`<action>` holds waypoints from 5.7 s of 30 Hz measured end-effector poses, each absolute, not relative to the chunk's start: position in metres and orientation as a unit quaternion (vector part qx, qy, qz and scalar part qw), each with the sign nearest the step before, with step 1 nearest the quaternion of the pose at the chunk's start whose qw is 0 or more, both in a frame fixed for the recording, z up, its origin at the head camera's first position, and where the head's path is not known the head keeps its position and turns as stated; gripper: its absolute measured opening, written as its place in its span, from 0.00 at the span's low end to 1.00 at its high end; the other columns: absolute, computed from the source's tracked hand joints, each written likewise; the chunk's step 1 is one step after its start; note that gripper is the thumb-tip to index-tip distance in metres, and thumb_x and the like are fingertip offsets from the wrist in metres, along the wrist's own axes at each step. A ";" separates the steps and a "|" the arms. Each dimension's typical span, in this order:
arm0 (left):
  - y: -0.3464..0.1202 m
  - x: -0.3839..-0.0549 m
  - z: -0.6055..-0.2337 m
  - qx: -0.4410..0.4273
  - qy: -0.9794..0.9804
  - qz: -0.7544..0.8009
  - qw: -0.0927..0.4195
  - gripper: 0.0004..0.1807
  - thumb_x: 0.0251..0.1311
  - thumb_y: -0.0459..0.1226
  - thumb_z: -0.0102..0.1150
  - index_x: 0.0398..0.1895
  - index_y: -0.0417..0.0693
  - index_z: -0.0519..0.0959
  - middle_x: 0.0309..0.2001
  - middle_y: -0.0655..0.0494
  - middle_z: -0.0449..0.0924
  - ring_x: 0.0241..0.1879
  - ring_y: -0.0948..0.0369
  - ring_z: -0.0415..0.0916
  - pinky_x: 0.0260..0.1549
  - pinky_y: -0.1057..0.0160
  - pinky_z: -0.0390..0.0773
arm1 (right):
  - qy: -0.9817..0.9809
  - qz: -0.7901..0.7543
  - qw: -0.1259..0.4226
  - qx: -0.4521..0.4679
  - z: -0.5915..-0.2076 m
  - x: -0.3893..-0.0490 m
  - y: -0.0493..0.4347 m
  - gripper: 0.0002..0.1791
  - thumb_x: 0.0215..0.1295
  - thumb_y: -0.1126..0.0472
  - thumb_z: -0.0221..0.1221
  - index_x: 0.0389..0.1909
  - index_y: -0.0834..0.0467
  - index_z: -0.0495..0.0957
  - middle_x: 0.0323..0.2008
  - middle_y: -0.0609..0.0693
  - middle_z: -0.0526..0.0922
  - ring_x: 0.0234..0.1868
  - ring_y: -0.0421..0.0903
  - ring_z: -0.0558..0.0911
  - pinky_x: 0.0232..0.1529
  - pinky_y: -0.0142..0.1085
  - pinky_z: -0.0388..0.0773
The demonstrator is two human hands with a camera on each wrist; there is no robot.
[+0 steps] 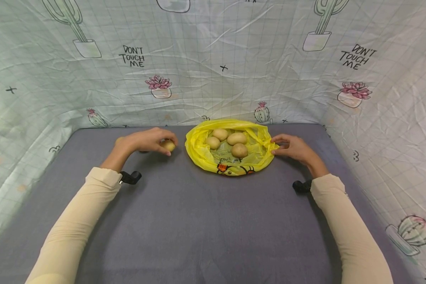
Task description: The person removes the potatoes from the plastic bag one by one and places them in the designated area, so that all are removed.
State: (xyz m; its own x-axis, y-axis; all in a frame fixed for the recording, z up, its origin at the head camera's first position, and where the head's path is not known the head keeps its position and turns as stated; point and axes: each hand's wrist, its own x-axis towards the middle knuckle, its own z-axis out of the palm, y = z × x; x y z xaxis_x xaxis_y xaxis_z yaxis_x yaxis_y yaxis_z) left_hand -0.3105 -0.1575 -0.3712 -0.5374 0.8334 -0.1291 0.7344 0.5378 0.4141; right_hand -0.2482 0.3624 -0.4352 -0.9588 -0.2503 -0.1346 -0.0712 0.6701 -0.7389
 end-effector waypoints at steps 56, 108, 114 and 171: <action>-0.171 -0.328 -0.401 0.401 0.901 0.112 0.122 0.17 0.59 0.36 0.73 0.51 0.44 0.83 0.50 0.47 0.83 0.46 0.52 0.76 0.49 0.50 0.75 | 0.912 -0.385 0.117 -0.080 -0.434 -0.249 0.361 0.32 0.67 0.50 0.67 0.67 0.60 0.72 0.68 0.64 0.70 0.66 0.68 0.72 0.58 0.59 0.75; -0.079 -0.272 -0.360 0.485 0.872 0.063 0.020 0.16 0.71 0.41 0.61 0.57 0.47 0.82 0.56 0.48 0.80 0.56 0.52 0.77 0.53 0.53 0.78 | 0.881 -0.443 0.145 -0.076 -0.432 -0.248 0.370 0.34 0.71 0.50 0.64 0.71 0.61 0.67 0.73 0.64 0.65 0.68 0.58 0.71 0.52 0.34 0.79; -0.072 -0.271 -0.362 0.491 0.869 0.056 0.020 0.17 0.72 0.43 0.59 0.59 0.48 0.82 0.56 0.49 0.80 0.55 0.52 0.76 0.53 0.52 0.78 | 0.850 -0.499 0.149 -0.079 -0.436 -0.249 0.370 0.32 0.74 0.54 0.61 0.70 0.66 0.66 0.71 0.67 0.64 0.54 0.35 0.79 0.51 0.34 0.81; 0.086 -0.316 -0.377 0.552 0.797 -0.012 0.245 0.25 0.73 0.43 0.58 0.71 0.52 0.72 0.68 0.54 0.71 0.66 0.58 0.68 0.65 0.63 0.66 | 0.895 -0.418 0.138 -0.072 -0.436 -0.250 0.368 0.33 0.71 0.47 0.63 0.70 0.61 0.69 0.70 0.64 0.69 0.66 0.62 0.73 0.53 0.41 0.80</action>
